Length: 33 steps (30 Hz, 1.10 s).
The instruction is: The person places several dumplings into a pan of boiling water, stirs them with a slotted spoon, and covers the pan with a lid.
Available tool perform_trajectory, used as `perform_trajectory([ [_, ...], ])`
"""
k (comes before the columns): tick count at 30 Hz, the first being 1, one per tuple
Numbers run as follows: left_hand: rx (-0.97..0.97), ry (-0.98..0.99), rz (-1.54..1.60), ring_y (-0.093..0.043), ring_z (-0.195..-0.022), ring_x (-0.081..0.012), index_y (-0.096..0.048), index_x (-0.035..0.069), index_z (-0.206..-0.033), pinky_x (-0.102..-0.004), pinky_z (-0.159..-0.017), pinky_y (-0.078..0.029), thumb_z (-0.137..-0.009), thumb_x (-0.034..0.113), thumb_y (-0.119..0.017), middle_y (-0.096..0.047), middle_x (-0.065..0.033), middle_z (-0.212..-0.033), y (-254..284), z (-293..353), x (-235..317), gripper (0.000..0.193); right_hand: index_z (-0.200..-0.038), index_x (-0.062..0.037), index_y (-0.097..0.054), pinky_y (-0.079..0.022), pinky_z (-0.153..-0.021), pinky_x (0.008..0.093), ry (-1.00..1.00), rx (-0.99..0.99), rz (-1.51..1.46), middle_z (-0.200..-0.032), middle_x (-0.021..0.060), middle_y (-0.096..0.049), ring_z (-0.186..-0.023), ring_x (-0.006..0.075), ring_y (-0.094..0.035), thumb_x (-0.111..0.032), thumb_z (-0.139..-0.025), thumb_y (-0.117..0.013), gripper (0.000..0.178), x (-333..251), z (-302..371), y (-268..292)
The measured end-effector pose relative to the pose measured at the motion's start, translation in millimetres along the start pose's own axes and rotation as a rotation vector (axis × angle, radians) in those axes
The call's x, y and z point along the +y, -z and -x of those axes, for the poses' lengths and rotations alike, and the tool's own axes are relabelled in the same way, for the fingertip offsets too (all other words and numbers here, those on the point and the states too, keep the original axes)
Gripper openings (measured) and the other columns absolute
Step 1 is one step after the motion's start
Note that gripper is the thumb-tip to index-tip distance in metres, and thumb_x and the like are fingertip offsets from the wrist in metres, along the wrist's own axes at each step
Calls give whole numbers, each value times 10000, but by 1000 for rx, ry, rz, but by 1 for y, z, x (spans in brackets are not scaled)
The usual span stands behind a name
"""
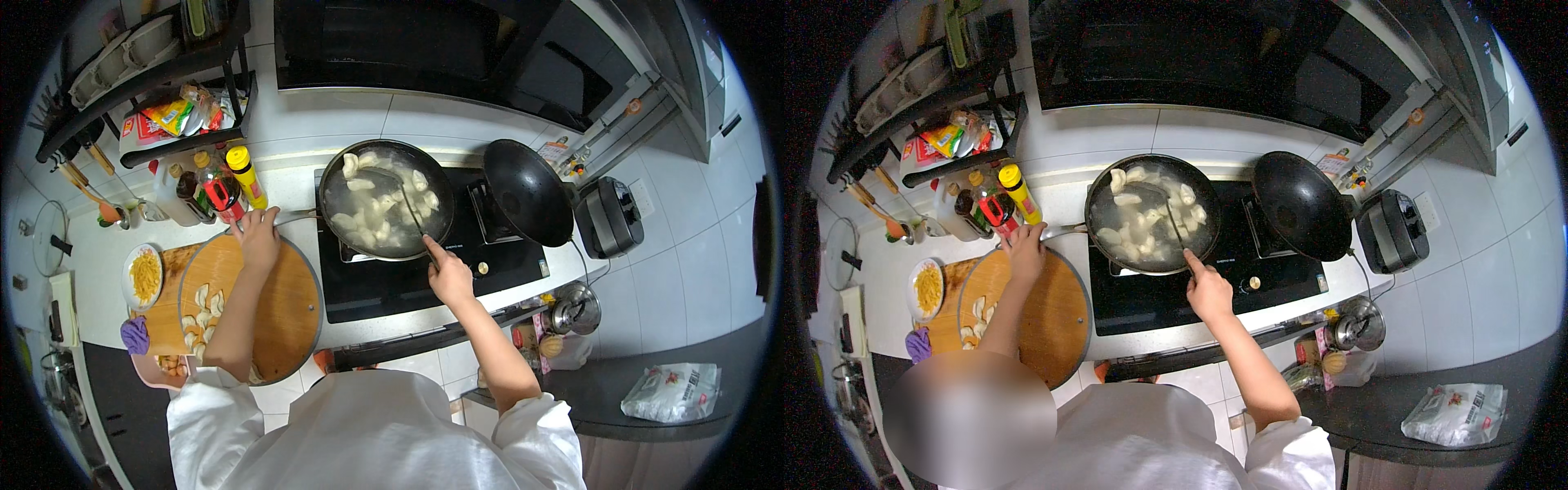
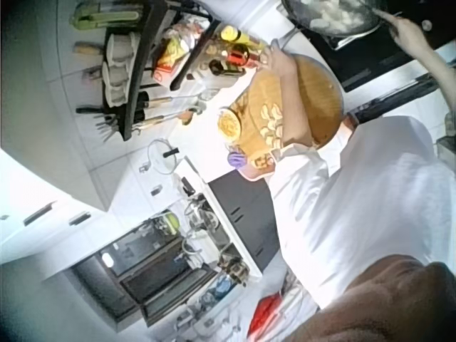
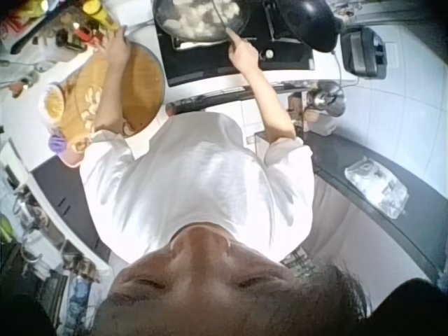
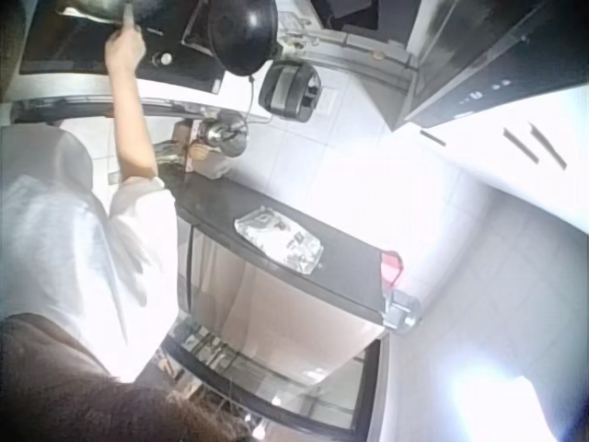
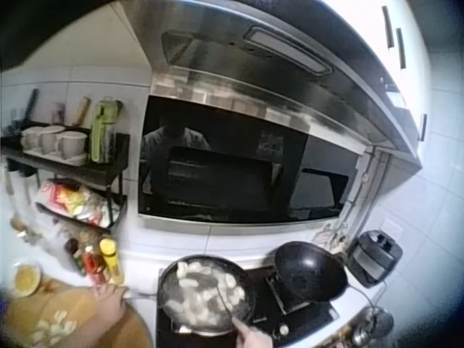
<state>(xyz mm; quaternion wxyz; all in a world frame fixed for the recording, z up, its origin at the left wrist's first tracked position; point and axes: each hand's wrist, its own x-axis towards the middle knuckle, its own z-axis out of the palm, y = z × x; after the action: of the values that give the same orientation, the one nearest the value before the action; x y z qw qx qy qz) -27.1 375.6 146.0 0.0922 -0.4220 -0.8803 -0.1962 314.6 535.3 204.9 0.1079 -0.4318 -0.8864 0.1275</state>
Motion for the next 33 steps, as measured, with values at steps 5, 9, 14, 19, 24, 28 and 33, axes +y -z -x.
perform_trajectory([
  [5, -9, -5, 2, -449, -1183, -251, -593, 201, -1199, -585, -1108, -163, -780, 61, -655, -547, -39, -1138, -1, -2, 6, 447, -1398, -183, -461, -526, -726, 434, -23, 23, -334, -932, 165, -674, -829, 332, -666, -61, -829, -571, 593, 46, 0, -9],
  [9, -8, 6, -16, -449, -1192, -255, -574, 213, -1221, -579, -1095, -186, -767, 55, -666, -543, -37, -1157, -3, 1, -3, 489, -1409, -76, -439, -447, -497, 313, -266, -153, -824, -729, 85, -622, -552, 186, -580, -37, -856, -567, 569, 35, 3, 8],
  [14, -12, 11, -1, -447, -1192, -252, -584, 207, -1211, -582, -1096, -181, -771, 53, -658, -547, -41, -1151, -4, -1, 1, 473, -1419, -62, -417, -304, -385, 217, -515, -335, -1116, -679, 29, -537, -433, 75, -417, 7, -864, -533, 571, 6, 13, 32],
  [19, 11, -3, 5, -452, -1176, -244, -604, 199, -1184, -599, -1103, -169, -791, 66, -644, -551, -42, -1119, -4, -1, 3, 417, -1423, -59, -393, -305, -384, 223, -599, -482, -1291, -669, 36, -532, -434, 83, -409, 2, -870, -519, 571, -4, 15, 31],
  [24, 16, -3, 6, -455, -1168, -244, -605, 202, -1182, -600, -1102, -172, -790, 66, -645, -549, -41, -1117, -5, -2, 2, 417, -1423, -74, -382, -303, -381, 209, -639, -674, -1578, -693, 41, -542, -436, 72, -405, -28, -912, -513, 529, -3, 13, 37],
  [28, 19, 0, 0, -456, -1163, -243, -607, 203, -1179, -599, -1104, -169, -788, 65, -646, -548, -39, -1120, -5, 0, 1, 417, -1407, -51, -403, -301, -384, 192, -605, -649, -1556, -714, 46, -541, -441, 63, -402, -22, -921, -515, 499, -10, 20, 53],
  [33, 13, 11, 18, -452, -1174, -245, -608, 202, -1179, -594, -1109, -158, -782, 61, -649, -547, -41, -1123, -4, -1, 1, 423, -1395, -27, -424, -314, -408, 179, -499, -533, -1335, -722, 41, -536, -456, 55, -408, -3, -904, -529, 503, -5, 32, 65],
])
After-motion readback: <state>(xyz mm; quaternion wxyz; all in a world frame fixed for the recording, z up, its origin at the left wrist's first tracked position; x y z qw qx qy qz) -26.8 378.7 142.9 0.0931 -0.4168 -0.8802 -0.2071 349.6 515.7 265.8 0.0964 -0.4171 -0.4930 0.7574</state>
